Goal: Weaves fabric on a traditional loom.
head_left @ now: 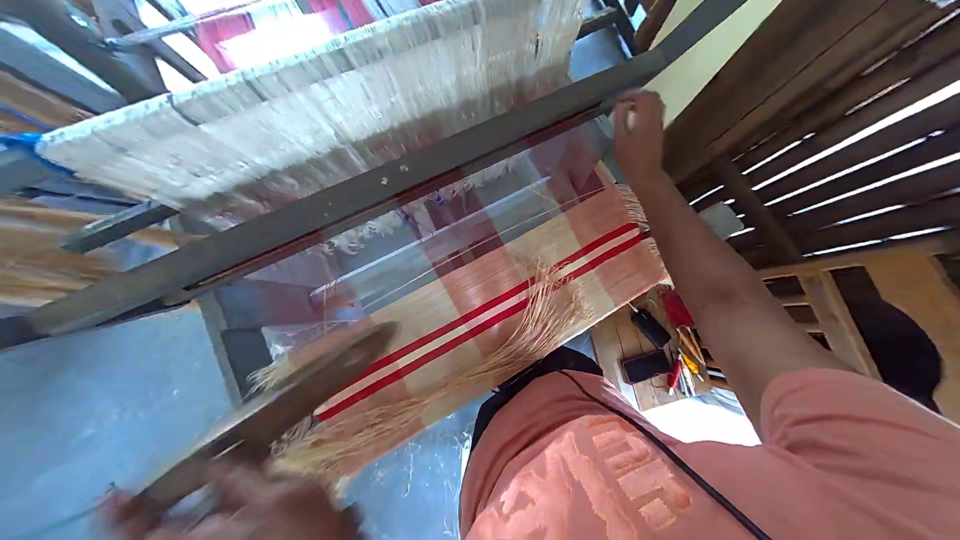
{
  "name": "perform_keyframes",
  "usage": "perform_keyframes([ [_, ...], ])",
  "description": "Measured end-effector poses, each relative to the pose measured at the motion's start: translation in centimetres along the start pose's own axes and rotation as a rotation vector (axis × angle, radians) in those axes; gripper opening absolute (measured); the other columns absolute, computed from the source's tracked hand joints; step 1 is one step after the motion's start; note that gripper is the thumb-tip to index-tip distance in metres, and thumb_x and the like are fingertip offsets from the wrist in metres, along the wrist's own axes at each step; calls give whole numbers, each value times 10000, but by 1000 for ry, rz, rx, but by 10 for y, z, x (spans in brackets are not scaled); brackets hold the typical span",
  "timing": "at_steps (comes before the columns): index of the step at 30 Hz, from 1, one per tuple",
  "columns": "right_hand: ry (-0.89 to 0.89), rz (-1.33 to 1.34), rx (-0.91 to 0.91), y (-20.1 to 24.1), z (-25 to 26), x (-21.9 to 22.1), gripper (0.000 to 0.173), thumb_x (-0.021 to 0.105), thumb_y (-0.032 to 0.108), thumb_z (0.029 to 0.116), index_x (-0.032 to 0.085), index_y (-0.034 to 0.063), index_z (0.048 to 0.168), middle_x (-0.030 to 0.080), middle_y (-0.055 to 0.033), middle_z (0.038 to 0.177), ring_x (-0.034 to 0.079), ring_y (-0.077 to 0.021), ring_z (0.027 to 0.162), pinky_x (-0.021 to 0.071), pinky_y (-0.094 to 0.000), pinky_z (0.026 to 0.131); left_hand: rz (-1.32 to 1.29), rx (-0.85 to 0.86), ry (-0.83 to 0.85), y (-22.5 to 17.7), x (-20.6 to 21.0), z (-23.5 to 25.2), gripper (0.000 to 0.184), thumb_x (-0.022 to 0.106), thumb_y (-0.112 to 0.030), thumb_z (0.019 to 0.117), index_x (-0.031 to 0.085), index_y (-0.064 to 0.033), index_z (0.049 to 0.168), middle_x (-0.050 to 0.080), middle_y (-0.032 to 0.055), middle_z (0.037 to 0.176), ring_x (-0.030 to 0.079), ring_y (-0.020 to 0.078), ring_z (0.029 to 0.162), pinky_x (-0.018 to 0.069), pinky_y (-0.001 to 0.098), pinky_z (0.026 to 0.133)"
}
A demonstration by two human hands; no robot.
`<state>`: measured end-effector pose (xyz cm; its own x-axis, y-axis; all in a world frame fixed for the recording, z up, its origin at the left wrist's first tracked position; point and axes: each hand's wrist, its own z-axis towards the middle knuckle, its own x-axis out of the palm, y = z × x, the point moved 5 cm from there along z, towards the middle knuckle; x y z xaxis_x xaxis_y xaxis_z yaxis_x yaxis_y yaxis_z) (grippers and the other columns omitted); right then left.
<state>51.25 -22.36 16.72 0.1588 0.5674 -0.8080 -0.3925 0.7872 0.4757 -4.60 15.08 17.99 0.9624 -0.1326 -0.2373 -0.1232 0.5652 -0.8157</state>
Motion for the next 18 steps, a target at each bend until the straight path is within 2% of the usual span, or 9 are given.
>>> perform_keyframes([
  [2, 71, 82, -306, 88, 12, 33, 423, 406, 281, 1102, 603, -2, 1348, 598, -220, 1386, 523, -373, 1355, 380, -525, 1177, -42, -102, 81, -5, 51, -43, 688, 557, -96, 1021, 153, 169, 1510, 360, 288, 1530, 468, 160, 1366, 439, 273, 1106],
  [3, 114, 97, -422, 124, 15, 54, 429, 405, 319, 1106, 623, 37, 1345, 618, -178, 1385, 525, -351, 1359, 363, -535, 1184, -55, -183, 137, 0, 74, -64, 707, 573, -120, 1013, 160, 145, 1521, 380, 273, 1513, 516, 129, 1302, 486, 256, 1044],
  [5, 195, 58, -538, 172, 13, 101, 489, 374, 408, 1108, 624, 80, 1371, 609, -144, 1424, 506, -341, 1391, 309, -556, 1212, -42, -278, 231, 26, 102, -99, 680, 581, -130, 1007, 214, 117, 1523, 425, 294, 1467, 615, 188, 1174, 570, 325, 947],
  [6, 229, 24, -529, 184, 8, 122, 531, 349, 447, 1108, 625, 77, 1371, 618, -160, 1405, 509, -365, 1385, 268, -590, 1227, 10, -271, 281, 41, 109, -111, 649, 573, -141, 1006, 258, 115, 1513, 443, 312, 1452, 622, 246, 1174, 566, 371, 963],
  [7, 230, -8, -494, 191, 3, 138, 569, 332, 474, 1106, 647, 52, 1321, 647, -195, 1340, 531, -404, 1348, 234, -634, 1224, 100, -234, 321, 55, 112, -119, 612, 569, -169, 1000, 327, 105, 1491, 480, 315, 1423, 613, 296, 1191, 548, 415, 989],
  [9, 144, -55, -429, 193, -5, 153, 620, 319, 507, 1094, 684, 18, 1204, 687, -230, 1221, 576, -439, 1259, 271, -650, 1182, 295, -158, 371, 74, 114, -131, 538, 556, -241, 1002, 459, 25, 1459, 514, 284, 1421, 549, 384, 1274, 486, 515, 1048],
  [11, 176, -77, -400, 192, -15, 147, 661, 296, 526, 1093, 676, -3, 1203, 680, -243, 1229, 569, -447, 1268, 253, -661, 1183, 400, -135, 357, 86, 114, -141, 506, 543, -281, 1007, 508, -39, 1450, 495, 281, 1426, 498, 441, 1310, 455, 580, 1057],
  [15, 285, -118, -407, 173, -71, 119, 653, 288, 508, 1102, 656, -9, 1252, 659, -255, 1267, 556, -449, 1285, 275, -652, 1177, 491, -114, 308, 94, 117, -148, 476, 529, -318, 1018, 525, -75, 1427, 432, 250, 1514, 428, 421, 1403, 408, 563, 1122],
  [18, 291, -163, -388, 160, -128, 94, 646, 272, 484, 1103, 663, -19, 1208, 669, -254, 1228, 581, -448, 1240, 306, -645, 1153, 561, -51, 285, 93, 118, -150, 462, 487, -336, 1026, 545, -69, 1400, 452, 219, 1519, 431, 400, 1409, 355, 580, 1152],
])
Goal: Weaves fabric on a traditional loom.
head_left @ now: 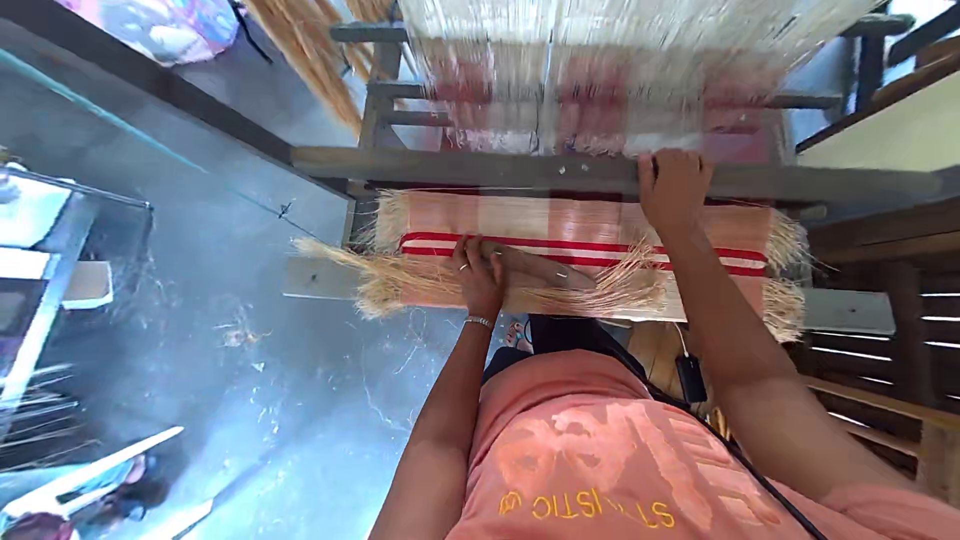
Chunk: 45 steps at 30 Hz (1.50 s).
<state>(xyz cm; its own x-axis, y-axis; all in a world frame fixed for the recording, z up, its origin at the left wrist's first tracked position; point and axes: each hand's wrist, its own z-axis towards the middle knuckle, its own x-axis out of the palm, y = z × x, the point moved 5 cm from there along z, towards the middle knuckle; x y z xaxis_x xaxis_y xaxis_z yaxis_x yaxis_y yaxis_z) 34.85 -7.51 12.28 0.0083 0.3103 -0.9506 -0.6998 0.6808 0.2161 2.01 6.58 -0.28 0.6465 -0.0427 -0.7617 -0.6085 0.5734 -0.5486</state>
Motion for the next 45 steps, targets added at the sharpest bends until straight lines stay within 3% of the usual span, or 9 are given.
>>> perform_keyframes([
  [4, 22, 9, -11, -3, -8, -2, 655, 287, 512, 1094, 658, -15, 1209, 664, -249, 1240, 572, -441, 1253, 308, -650, 1136, 91, 24, -25, -5, 2, -2, 460, 438, -345, 1030, 553, -69, 1379, 474, 206, 1494, 471, 403, 1348, 357, 584, 1118],
  [8, -8, -6, -2, -9, 14, 6, 676, 267, 541, 1090, 656, -2, 1190, 671, -226, 1224, 583, -424, 1231, 317, -637, 1124, 127, 40, -58, -5, 6, -3, 446, 435, -349, 1037, 547, -98, 1389, 495, 176, 1484, 456, 384, 1372, 321, 600, 1144],
  [11, 8, 3, 11, -8, 13, 8, 684, 257, 552, 1087, 651, 4, 1195, 666, -214, 1242, 572, -402, 1256, 303, -617, 1143, 164, 57, -47, -3, 7, -3, 448, 404, -345, 1048, 534, -95, 1396, 504, 158, 1487, 435, 380, 1403, 351, 614, 1120],
  [18, 129, 12, 31, -5, -16, -5, 716, 253, 568, 1084, 625, -11, 1278, 628, -238, 1322, 518, -421, 1329, 263, -628, 1174, 134, 77, -77, 0, 12, 1, 471, 417, -362, 1027, 572, -55, 1349, 564, 190, 1421, 476, 358, 1387, 335, 550, 1162],
  [27, 196, 6, -2, -10, -14, -5, 707, 241, 578, 1081, 613, 16, 1294, 609, -210, 1350, 499, -391, 1347, 257, -608, 1174, 131, 72, -65, -1, 13, 1, 465, 421, -361, 1026, 579, -55, 1339, 573, 200, 1403, 484, 380, 1372, 333, 568, 1148],
  [32, 279, 29, -42, -15, -13, -5, 751, 249, 620, 1066, 558, 19, 1393, 563, -218, 1418, 464, -410, 1378, 236, -627, 1183, 125, 36, -2, -4, 10, 2, 492, 427, -366, 1021, 568, -31, 1352, 555, 234, 1407, 482, 408, 1364, 340, 560, 1155],
  [40, 330, -7, -61, -12, -9, -9, 750, 235, 625, 1065, 562, 30, 1383, 576, -213, 1397, 472, -402, 1374, 263, -619, 1169, 149, 43, -40, -1, 13, 5, 469, 413, -376, 1025, 586, -62, 1327, 579, 198, 1379, 488, 385, 1351, 344, 511, 1149],
  [45, 320, -21, -66, -12, -8, -7, 744, 233, 614, 1069, 558, 18, 1372, 583, -217, 1379, 471, -407, 1369, 259, -612, 1170, 175, 60, -20, -6, 10, 6, 458, 391, -358, 1042, 586, -118, 1380, 572, 203, 1381, 479, 396, 1354, 347, 526, 1143],
])
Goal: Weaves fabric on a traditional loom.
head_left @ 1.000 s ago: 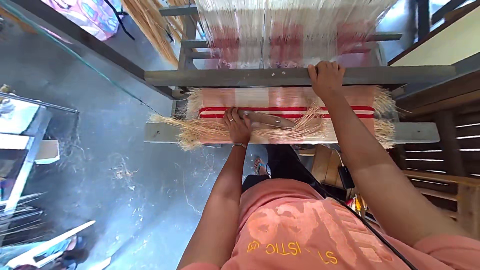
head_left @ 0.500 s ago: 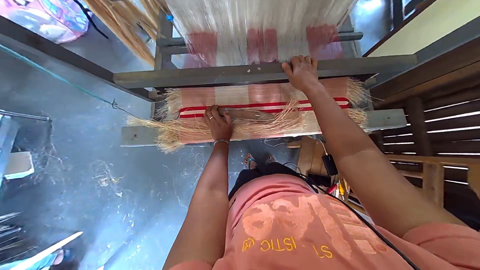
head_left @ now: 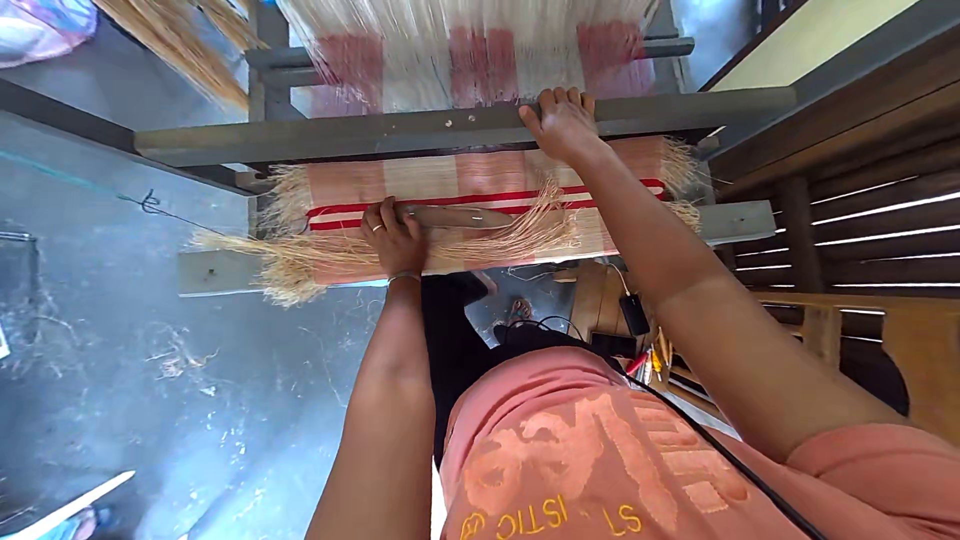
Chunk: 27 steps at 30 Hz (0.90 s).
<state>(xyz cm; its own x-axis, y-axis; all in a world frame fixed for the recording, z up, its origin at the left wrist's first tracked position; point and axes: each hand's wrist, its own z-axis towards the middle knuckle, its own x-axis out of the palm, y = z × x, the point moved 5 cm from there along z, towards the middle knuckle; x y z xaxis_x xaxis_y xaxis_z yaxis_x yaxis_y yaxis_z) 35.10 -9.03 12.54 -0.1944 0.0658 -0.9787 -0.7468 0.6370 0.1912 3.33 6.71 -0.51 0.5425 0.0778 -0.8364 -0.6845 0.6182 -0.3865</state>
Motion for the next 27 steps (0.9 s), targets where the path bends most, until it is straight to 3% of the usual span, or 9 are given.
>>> perform_keyframes([
  [8, -97, 8, -7, -1, -1, 7, 714, 249, 610, 1066, 600, 42, 1319, 602, -193, 1353, 499, -392, 1337, 261, -615, 1167, 13, -6, 1, 5, 3, -2, 439, 384, -361, 1050, 628, -119, 1323, 563, 201, 1386, 481, 388, 1341, 343, 518, 1141],
  [13, -214, -7, -41, -5, 11, 10, 661, 274, 580, 1074, 639, 52, 1232, 658, -164, 1235, 574, -349, 1238, 311, -586, 1124, -11, -48, 24, 4, 4, -1, 447, 397, -366, 1044, 615, -95, 1324, 532, 226, 1413, 462, 404, 1360, 339, 531, 1144],
  [17, -117, 61, -28, -8, 43, -3, 680, 280, 590, 1075, 599, 56, 1348, 601, -176, 1382, 494, -364, 1366, 248, -612, 1183, -14, -52, 43, -1, -6, 1, 503, 366, -391, 1041, 593, -56, 1340, 488, 291, 1443, 446, 470, 1359, 340, 586, 1129],
  [21, -118, 69, -28, -11, 71, -8, 689, 273, 600, 1071, 588, 57, 1355, 582, -166, 1412, 482, -355, 1379, 247, -602, 1186, -13, -58, 30, 1, -4, -2, 507, 363, -390, 1041, 593, -48, 1337, 486, 287, 1451, 441, 461, 1373, 342, 574, 1139],
  [27, -108, 66, -2, -8, 53, -5, 698, 279, 600, 1070, 573, 42, 1369, 567, -176, 1431, 446, -369, 1407, 224, -600, 1197, -8, -60, 18, 1, -3, -3, 489, 372, -388, 1041, 605, -63, 1323, 499, 276, 1439, 455, 455, 1357, 350, 558, 1135],
])
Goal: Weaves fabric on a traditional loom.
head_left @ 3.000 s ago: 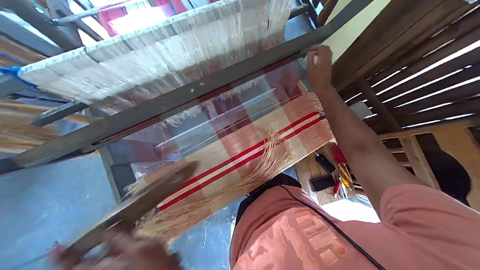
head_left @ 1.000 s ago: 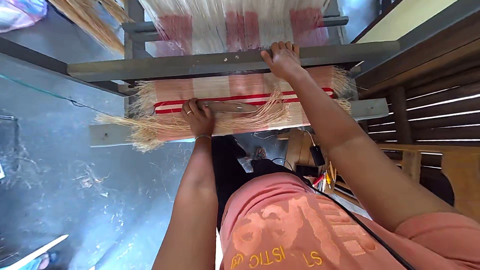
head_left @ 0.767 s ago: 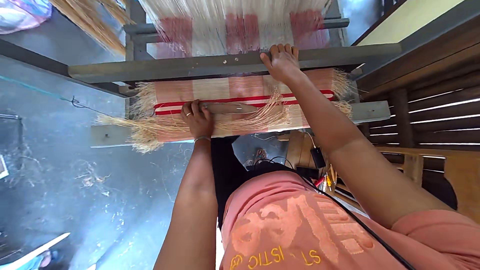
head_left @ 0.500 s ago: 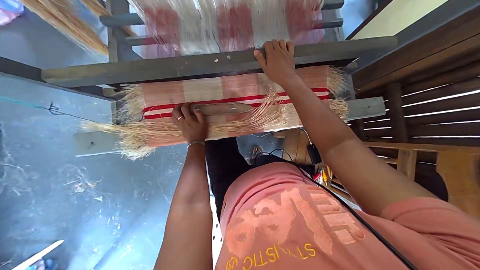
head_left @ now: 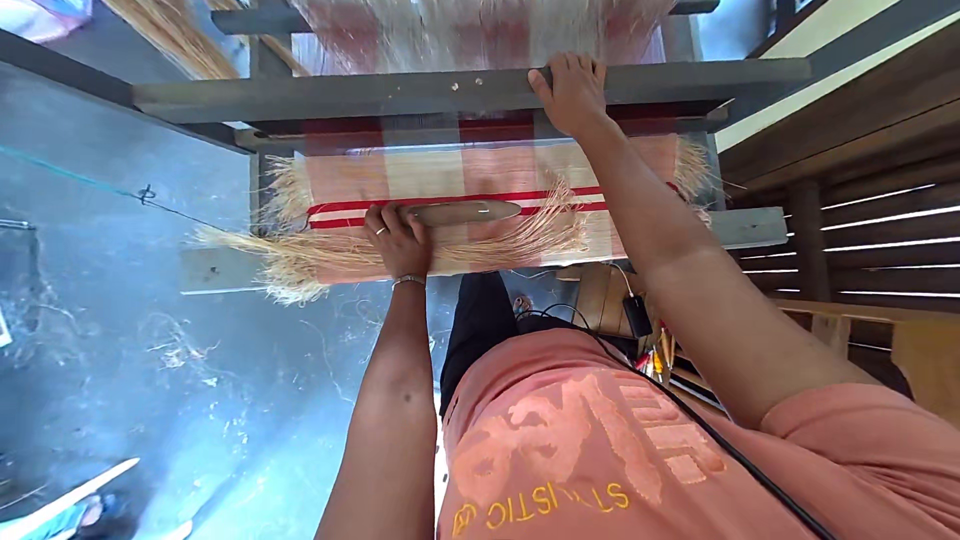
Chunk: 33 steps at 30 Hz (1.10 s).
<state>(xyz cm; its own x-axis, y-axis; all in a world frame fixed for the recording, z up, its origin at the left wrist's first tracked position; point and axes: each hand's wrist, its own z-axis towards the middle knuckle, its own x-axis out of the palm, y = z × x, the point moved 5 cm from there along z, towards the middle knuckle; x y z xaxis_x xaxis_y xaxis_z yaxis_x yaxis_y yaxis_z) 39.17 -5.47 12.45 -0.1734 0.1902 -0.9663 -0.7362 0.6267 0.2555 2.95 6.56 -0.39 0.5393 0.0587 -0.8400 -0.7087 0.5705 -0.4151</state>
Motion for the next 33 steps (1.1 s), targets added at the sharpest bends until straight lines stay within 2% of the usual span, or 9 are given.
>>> perform_keyframes([
  [4, -25, 2, 5, 7, -58, 2, 687, 308, 591, 1069, 604, 21, 1312, 615, -191, 1338, 515, -384, 1326, 276, -595, 1178, 5, 3, -3, 1, 1, 1, 507, 364, -409, 1042, 598, -68, 1335, 493, 266, 1447, 451, 442, 1362, 334, 553, 1143],
  [9, 24, 34, -45, 5, -58, 1, 646, 332, 569, 1071, 592, 34, 1323, 615, -186, 1318, 515, -378, 1310, 273, -590, 1167, 2, -2, -7, 1, 1, 1, 495, 372, -410, 1043, 604, -72, 1322, 503, 257, 1439, 456, 437, 1357, 333, 554, 1140],
  [12, -152, 346, -185, -16, -74, -9, 464, 443, 378, 1093, 570, 69, 1413, 605, -142, 1398, 541, -291, 1338, 386, -480, 1175, 3, -10, -1, 2, 3, 0, 504, 374, -418, 1044, 602, -72, 1331, 502, 258, 1441, 447, 436, 1367, 318, 555, 1151],
  [14, -331, 491, -165, -36, -97, -18, 346, 486, 257, 1083, 642, 33, 1295, 660, -143, 1287, 614, -245, 1240, 505, -409, 1077, 7, -6, 3, 0, 3, 0, 511, 368, -424, 1046, 600, -65, 1326, 506, 260, 1435, 449, 439, 1365, 317, 549, 1154],
  [16, -416, 538, -104, -53, -120, -14, 281, 518, 211, 1063, 668, 0, 1173, 679, -156, 1156, 641, -245, 1135, 527, -406, 1012, 2, -3, 3, 0, 2, 1, 503, 368, -419, 1046, 599, -68, 1323, 506, 256, 1427, 449, 440, 1355, 323, 549, 1145],
  [19, -367, 545, 1, -58, -142, 4, 269, 586, 240, 1031, 697, 8, 1106, 683, -147, 1056, 663, -233, 983, 560, -389, 879, -24, -6, 28, -2, -1, 1, 494, 390, -400, 1043, 598, -54, 1328, 501, 278, 1429, 449, 465, 1353, 342, 574, 1133],
  [24, -76, 574, 206, -62, -148, 43, 490, 716, 464, 931, 696, 29, 1156, 671, -174, 1138, 641, -297, 1076, 538, -462, 933, -19, -15, 32, -3, -1, 1, 489, 389, -397, 1047, 603, -55, 1323, 502, 275, 1432, 447, 460, 1359, 338, 559, 1139],
  [29, -54, 605, 224, -54, -146, 59, 272, 733, 269, 938, 716, 35, 1076, 672, -161, 1094, 653, -279, 1028, 545, -443, 918, -12, -3, 28, -3, -1, 2, 472, 390, -389, 1049, 602, -63, 1317, 505, 266, 1425, 449, 444, 1354, 331, 555, 1136],
  [33, -82, 960, 415, -80, -154, 45, 232, 757, 244, 932, 731, 48, 1053, 704, -71, 974, 622, -144, 799, 526, -340, 735, 8, 4, 34, -2, 0, 2, 477, 386, -394, 1051, 594, -61, 1323, 495, 271, 1430, 441, 453, 1356, 325, 555, 1145],
])
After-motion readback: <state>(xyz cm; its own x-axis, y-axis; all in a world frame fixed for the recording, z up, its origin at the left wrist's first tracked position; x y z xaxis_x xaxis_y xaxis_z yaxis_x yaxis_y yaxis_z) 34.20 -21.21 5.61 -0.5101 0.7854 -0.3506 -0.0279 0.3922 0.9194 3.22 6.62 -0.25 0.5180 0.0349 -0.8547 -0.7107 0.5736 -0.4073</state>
